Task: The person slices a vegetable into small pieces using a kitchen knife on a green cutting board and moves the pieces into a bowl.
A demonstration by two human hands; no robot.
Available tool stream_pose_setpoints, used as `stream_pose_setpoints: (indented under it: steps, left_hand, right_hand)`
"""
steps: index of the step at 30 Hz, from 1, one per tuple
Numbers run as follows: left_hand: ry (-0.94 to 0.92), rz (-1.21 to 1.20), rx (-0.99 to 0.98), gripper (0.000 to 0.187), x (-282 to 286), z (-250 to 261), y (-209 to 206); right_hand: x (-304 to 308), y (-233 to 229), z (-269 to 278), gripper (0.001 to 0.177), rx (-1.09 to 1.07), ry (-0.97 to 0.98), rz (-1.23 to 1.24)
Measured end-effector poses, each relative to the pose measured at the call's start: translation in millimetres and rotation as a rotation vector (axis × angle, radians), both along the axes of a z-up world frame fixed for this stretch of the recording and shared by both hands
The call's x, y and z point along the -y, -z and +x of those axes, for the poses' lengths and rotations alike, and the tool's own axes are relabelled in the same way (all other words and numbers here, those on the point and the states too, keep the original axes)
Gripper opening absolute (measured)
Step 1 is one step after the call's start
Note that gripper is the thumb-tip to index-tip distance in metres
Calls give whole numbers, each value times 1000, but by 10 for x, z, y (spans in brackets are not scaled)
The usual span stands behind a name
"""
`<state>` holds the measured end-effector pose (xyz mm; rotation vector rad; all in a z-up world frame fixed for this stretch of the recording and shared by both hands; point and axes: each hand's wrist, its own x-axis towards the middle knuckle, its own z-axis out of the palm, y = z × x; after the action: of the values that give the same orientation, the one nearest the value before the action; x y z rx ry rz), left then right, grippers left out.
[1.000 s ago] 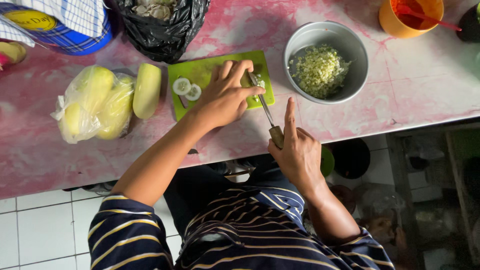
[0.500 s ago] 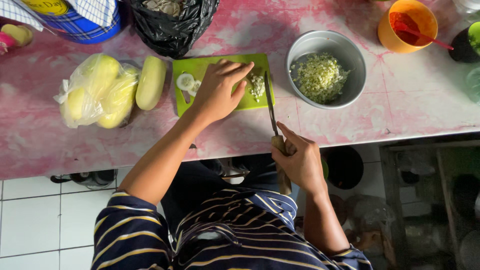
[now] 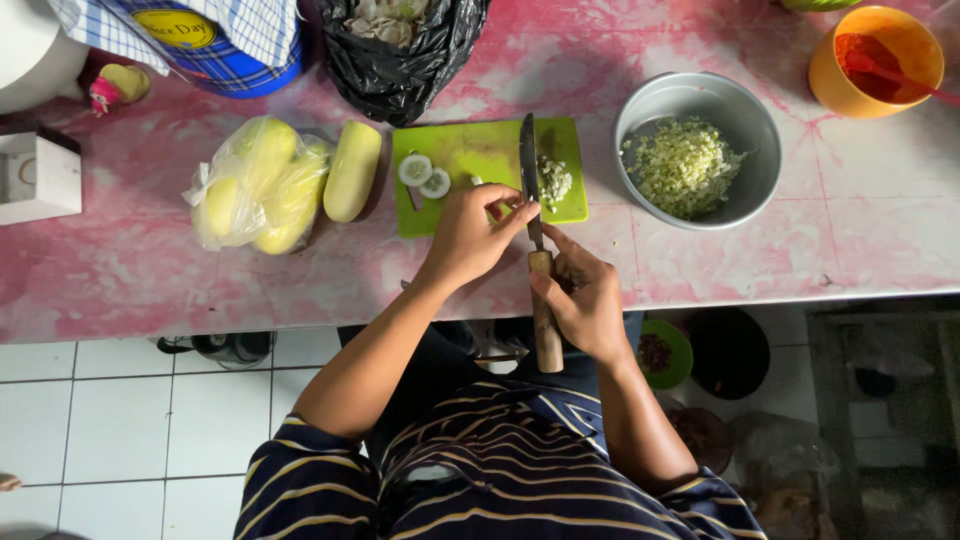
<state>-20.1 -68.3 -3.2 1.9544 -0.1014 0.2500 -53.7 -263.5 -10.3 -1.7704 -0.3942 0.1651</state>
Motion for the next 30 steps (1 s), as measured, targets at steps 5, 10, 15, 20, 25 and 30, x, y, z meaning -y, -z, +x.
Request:
stream_pose_setpoints:
  steps: [5, 10, 15, 20, 25, 30]
  left_hand:
    - [-126, 274, 177, 15, -158, 37, 76]
    - [-71, 534, 286, 6, -243, 169, 160]
    - [150, 640, 307, 8, -352, 351, 168]
    - [212, 543, 330, 14, -477, 346, 152]
    - [174, 655, 351, 23, -471, 267, 191]
    - [210, 673, 360, 29, -466, 200, 161]
  right_hand:
    - [11, -55, 52, 57, 28, 30, -77]
    - [56, -188, 143, 58, 108, 28, -427]
    - [44, -257, 189, 56, 106, 81, -497]
    - [-2, -271, 179, 56, 198, 75, -463]
    - [-60, -223, 239, 62, 241, 37, -500]
    - [-51, -222, 168, 62, 258, 37, -566]
